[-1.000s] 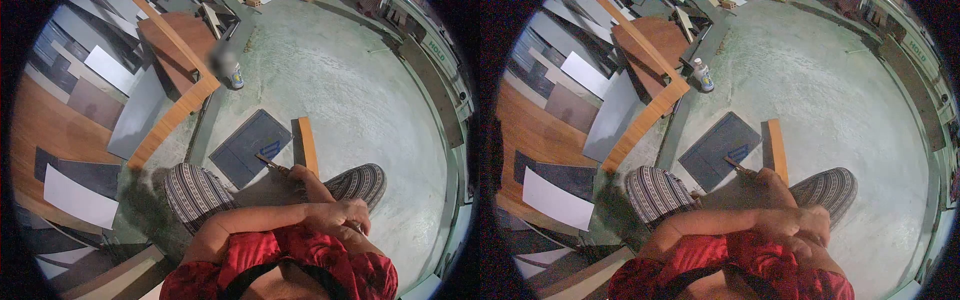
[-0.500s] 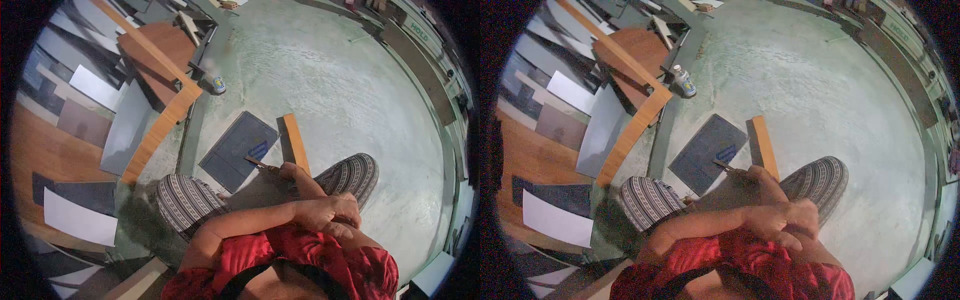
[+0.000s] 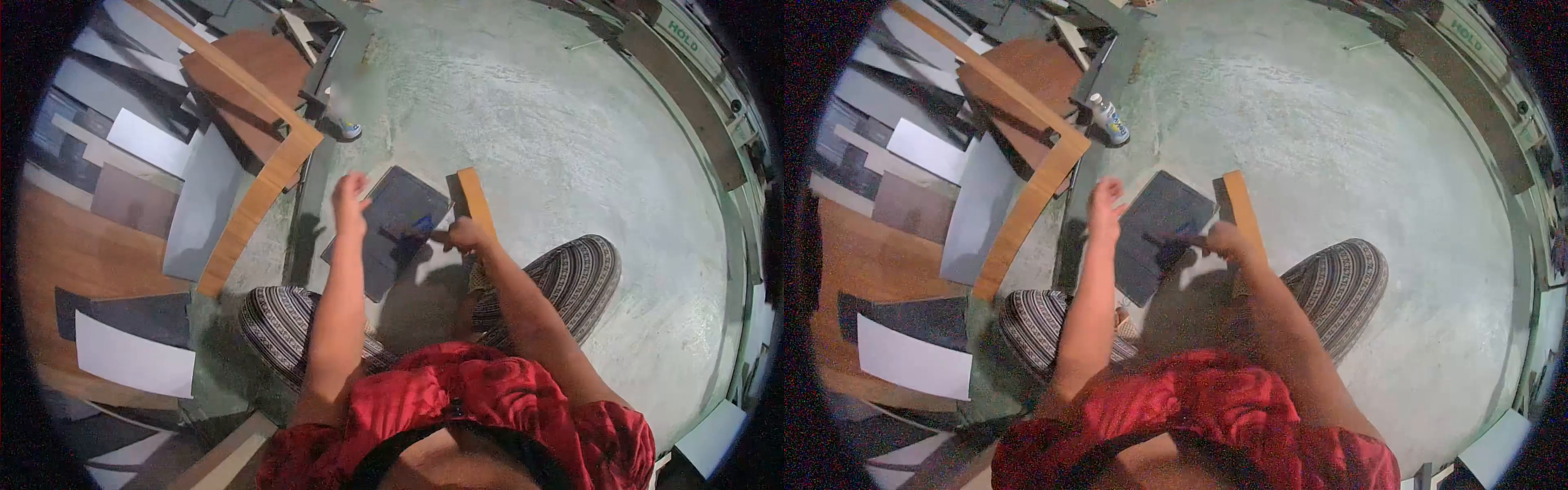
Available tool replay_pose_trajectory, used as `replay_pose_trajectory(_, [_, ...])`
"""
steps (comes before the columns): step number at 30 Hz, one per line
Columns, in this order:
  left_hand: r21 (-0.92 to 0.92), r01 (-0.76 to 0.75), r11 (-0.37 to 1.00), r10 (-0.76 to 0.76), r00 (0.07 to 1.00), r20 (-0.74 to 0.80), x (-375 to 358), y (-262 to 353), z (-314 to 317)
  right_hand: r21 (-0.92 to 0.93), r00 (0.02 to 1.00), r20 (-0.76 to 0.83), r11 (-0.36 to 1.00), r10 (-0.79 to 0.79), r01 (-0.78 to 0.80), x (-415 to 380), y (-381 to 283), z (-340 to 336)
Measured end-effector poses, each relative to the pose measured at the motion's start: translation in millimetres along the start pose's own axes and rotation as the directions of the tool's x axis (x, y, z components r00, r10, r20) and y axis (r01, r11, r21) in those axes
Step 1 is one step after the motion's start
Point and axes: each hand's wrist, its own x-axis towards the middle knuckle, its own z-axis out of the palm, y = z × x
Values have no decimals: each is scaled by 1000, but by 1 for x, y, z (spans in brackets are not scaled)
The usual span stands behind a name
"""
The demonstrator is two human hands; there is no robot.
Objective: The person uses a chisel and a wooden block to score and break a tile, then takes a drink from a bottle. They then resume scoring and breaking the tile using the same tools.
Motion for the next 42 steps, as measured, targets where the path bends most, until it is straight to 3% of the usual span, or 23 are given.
replay_pose_trajectory(1, [-48,58,997,-65,986,-151,10,-15,-24,316,987,-158,947,3,48,-55,-63,-54])
replay_pose_trajectory(3, [-58,135,989,-146,901,-407,12,-47,-72,311,949,-251,945,189,-106,-71,-83,-91])
replay_pose_trajectory(4, [6,207,978,-179,859,-480,6,-64,-94,55,939,-336,997,77,-63,-99,-116,-118])
replay_pose_trajectory(5, [65,288,955,-206,808,-553,1,-83,-113,206,857,-504,979,108,-3,-88,-98,-121])
replay_pose_trajectory(6, [329,333,884,-124,844,-521,5,-118,-141,95,909,-371,981,193,-170,-121,-137,-156])
replay_pose_trajectory(7, [568,352,744,-63,883,-465,3,-143,-161,-130,902,-427,982,66,-134,-135,-141,-172])
replay_pose_trajectory(8, [564,361,742,-71,880,-470,-9,-141,-164,-222,891,-440,948,111,-227,-157,-163,-187])
replay_pose_trajectory(10, [147,720,678,-580,647,-496,-28,-128,-163,-433,907,-421,882,-19,-183,-202,-181,-205])
replay_pose_trajectory(14, [-16,720,693,-666,632,-396,-35,-151,-182,-499,949,-314,857,-43,-127,-239,-181,-197])
replay_pose_trajectory(16, [-88,714,694,-707,655,-267,-42,-149,-177,-584,979,-203,802,8,-128,-242,-176,-181])
replay_pose_trajectory(22, [-146,722,676,-730,629,-268,-36,-156,-183,-479,990,-121,878,-77,9,-225,-190,-167])
replay_pose_trajectory(26, [-120,706,698,-707,655,-266,-46,-150,-178,-545,998,-65,838,-11,-26,-209,-205,-159])
replay_pose_trajectory(31, [-112,754,648,-754,612,-237,-35,-170,-184,-558,990,116,819,-83,134,-199,-206,-150])
replay_pose_trajectory(33, [-100,798,594,-787,550,-281,-33,-163,-178,-564,990,137,819,-39,110,-194,-204,-149])
replay_pose_trajectory(39, [-138,803,580,-778,497,-384,-29,-164,-168,-609,989,131,793,65,28,-185,-193,-148])
replay_pose_trajectory(42, [-171,795,583,-800,523,-294,-36,-142,-159,-599,994,97,801,59,11,-183,-185,-147])
